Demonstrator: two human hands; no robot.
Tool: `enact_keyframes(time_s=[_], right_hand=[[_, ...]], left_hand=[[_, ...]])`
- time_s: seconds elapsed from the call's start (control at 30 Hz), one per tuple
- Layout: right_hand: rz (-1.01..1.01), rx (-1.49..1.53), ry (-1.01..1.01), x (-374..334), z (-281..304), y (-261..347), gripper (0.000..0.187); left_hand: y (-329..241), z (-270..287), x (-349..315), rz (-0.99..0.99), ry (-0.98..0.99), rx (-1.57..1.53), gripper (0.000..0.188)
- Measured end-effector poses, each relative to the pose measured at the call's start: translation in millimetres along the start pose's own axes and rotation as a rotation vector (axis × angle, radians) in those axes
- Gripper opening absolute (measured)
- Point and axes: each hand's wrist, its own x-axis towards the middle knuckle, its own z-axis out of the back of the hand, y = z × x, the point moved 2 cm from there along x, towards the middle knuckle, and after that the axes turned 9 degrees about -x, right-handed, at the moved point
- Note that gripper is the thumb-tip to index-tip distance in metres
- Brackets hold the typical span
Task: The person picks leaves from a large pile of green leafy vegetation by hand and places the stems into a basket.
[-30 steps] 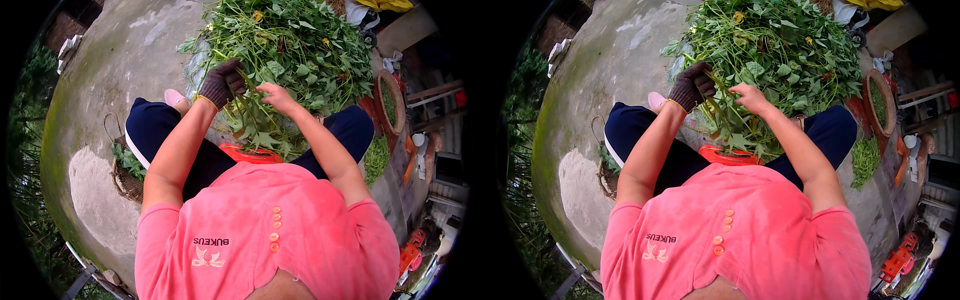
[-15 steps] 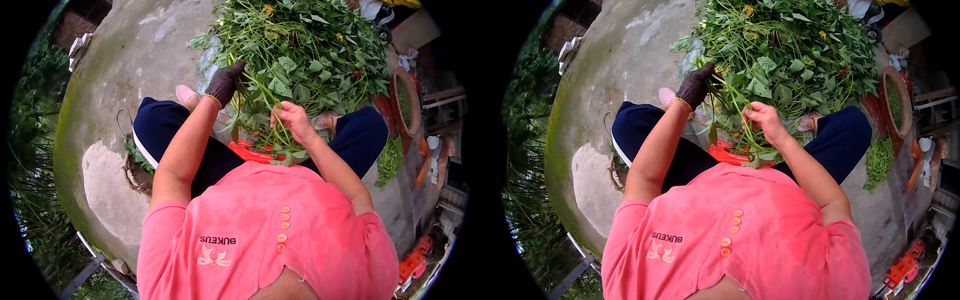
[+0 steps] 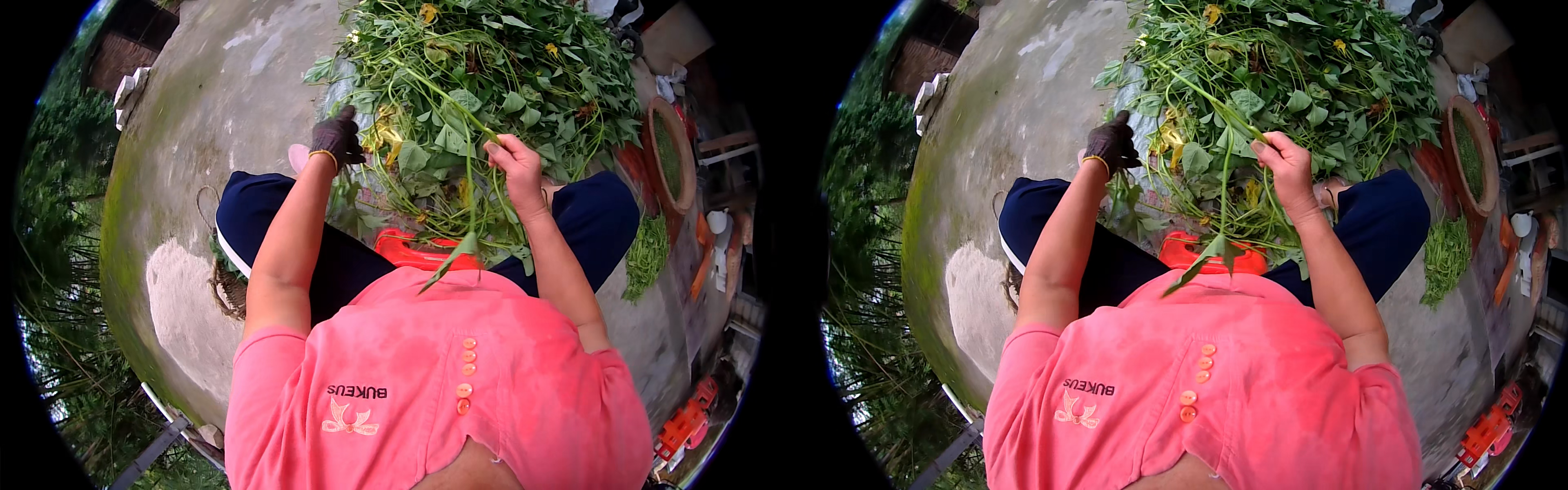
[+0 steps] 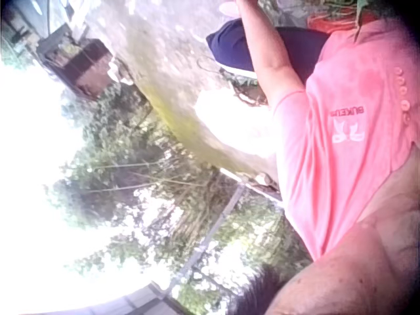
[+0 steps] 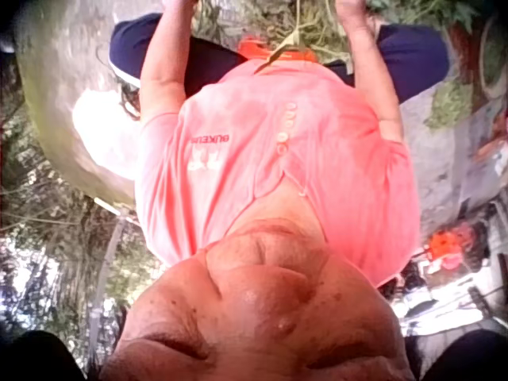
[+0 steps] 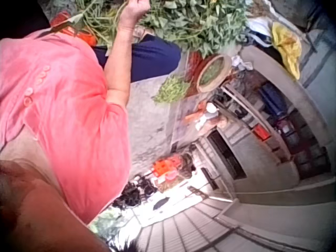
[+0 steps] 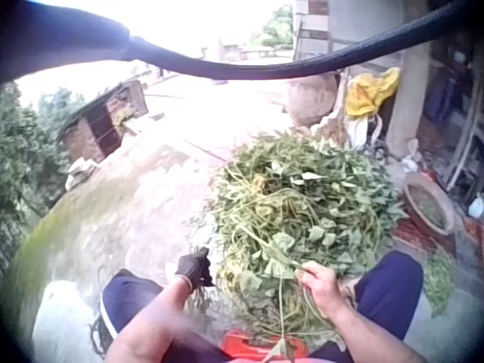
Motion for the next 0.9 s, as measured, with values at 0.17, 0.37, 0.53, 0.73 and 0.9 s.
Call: enact_keyframes(time_s=[0.17, 0.37, 0.53, 0.73, 0.9], right_hand=[[0.154, -0.252, -0.022, 6.7, -20.1, -27.5, 0.015], [0.263, -0.356, 0.031, -1.5, -33.6, -13.9, 0.014], [0.392, -0.492, -0.052, -3.2, -30.7, -3.5, 0.012], [0.3, -0.438, -0.019, -2.0, -24.2, 8.8, 0.013], [-0.291, 0.085, 0.292, 5.7, -30.9, -34.5, 0.024]], left_hand=[[29.6, -98.6, -90.4, 0.03, 0.482, -0.096, 0.033], [18.4, -95.8, -96.9, -0.064, 0.529, -0.046, 0.016], [22.6, -90.7, -89.6, 0.018, 0.513, 0.09, 0.028], [12.9, -59.7, -50.9, 0.088, 0.119, -0.079, 0.038], [42.0, -107.9, -106.6, 0.026, 0.866, -0.144, 0.05]])
